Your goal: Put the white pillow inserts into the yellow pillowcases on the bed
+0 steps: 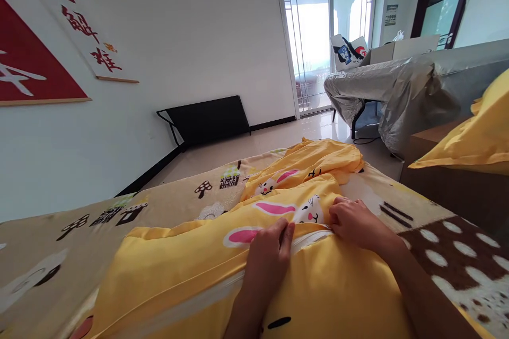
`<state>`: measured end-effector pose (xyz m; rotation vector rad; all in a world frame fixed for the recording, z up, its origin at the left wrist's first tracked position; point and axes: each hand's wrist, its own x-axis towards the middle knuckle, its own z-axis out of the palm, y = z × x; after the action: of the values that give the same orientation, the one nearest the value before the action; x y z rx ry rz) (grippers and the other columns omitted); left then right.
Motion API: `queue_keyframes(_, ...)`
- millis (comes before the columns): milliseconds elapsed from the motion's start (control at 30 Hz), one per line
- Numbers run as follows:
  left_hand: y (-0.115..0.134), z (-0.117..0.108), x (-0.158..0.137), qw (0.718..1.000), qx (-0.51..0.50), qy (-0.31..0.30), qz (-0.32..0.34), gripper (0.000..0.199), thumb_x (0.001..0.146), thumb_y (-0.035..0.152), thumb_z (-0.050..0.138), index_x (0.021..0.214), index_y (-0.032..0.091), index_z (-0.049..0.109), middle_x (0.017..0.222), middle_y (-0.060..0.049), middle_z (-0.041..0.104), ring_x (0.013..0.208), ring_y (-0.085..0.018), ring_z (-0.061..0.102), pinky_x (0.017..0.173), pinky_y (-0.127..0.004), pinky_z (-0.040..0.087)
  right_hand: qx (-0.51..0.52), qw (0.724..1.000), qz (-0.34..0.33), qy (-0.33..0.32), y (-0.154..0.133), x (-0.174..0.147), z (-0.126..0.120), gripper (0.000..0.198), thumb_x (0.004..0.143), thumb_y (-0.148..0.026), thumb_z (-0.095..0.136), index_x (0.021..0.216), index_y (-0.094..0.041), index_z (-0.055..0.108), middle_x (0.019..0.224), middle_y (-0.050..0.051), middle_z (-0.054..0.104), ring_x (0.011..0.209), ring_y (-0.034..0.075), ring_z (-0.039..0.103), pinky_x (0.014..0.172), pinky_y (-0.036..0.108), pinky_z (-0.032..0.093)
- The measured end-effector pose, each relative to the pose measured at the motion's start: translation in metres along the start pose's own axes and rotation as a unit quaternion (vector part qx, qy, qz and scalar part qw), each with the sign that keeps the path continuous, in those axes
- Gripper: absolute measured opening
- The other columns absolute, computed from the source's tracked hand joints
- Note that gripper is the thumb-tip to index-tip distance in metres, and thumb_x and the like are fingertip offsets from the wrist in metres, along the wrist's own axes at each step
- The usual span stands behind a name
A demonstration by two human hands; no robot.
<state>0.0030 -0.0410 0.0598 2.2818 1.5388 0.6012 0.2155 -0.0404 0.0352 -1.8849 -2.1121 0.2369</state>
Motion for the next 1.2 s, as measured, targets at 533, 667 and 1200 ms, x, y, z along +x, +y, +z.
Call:
queue_keyframes(533, 0.004, 0.0, 0.002, 1.0, 0.02, -0.009, 0.004, 0.03, 0.094, 0.032, 0.035, 0.075, 0.02, 0.055, 0.077, -0.005, 0.068, 0.07, -0.019, 0.061, 0.058, -0.029, 0.024, -0.085, 0.996, 0.014, -0.028, -0.018, -0.002, 0.005, 0.019, 0.078, -0.015, 0.046, 0.07, -0.019, 0.062, 0.09, 0.006, 0.063, 0.086, 0.02, 0.056, 0.08, 0.036, 0.03)
queue_keyframes(667, 0.003, 0.003, 0.003, 1.0, 0.028, 0.001, 0.01, 0.031, 0.094, 0.033, 0.036, 0.074, 0.02, 0.055, 0.074, -0.004, 0.067, 0.067, -0.019, 0.06, 0.056, -0.028, 0.022, -0.108, 0.992, 0.026, -0.058, -0.027, -0.004, 0.001, 0.023, 0.081, -0.016, 0.043, 0.072, -0.019, 0.064, 0.094, 0.007, 0.062, 0.091, 0.02, 0.057, 0.082, 0.036, 0.031)
queue_keyframes(1200, 0.001, 0.007, 0.004, 0.999, -0.033, 0.02, 0.007, 0.031, 0.093, 0.034, 0.037, 0.067, 0.02, 0.048, 0.068, -0.003, 0.064, 0.06, -0.016, 0.052, 0.056, -0.028, 0.019, -0.098, 0.99, 0.102, 0.017, -0.014, 0.008, 0.005, 0.012, 0.07, -0.016, 0.049, 0.073, -0.02, 0.06, 0.091, 0.002, 0.061, 0.083, 0.017, 0.054, 0.066, 0.029, 0.026)
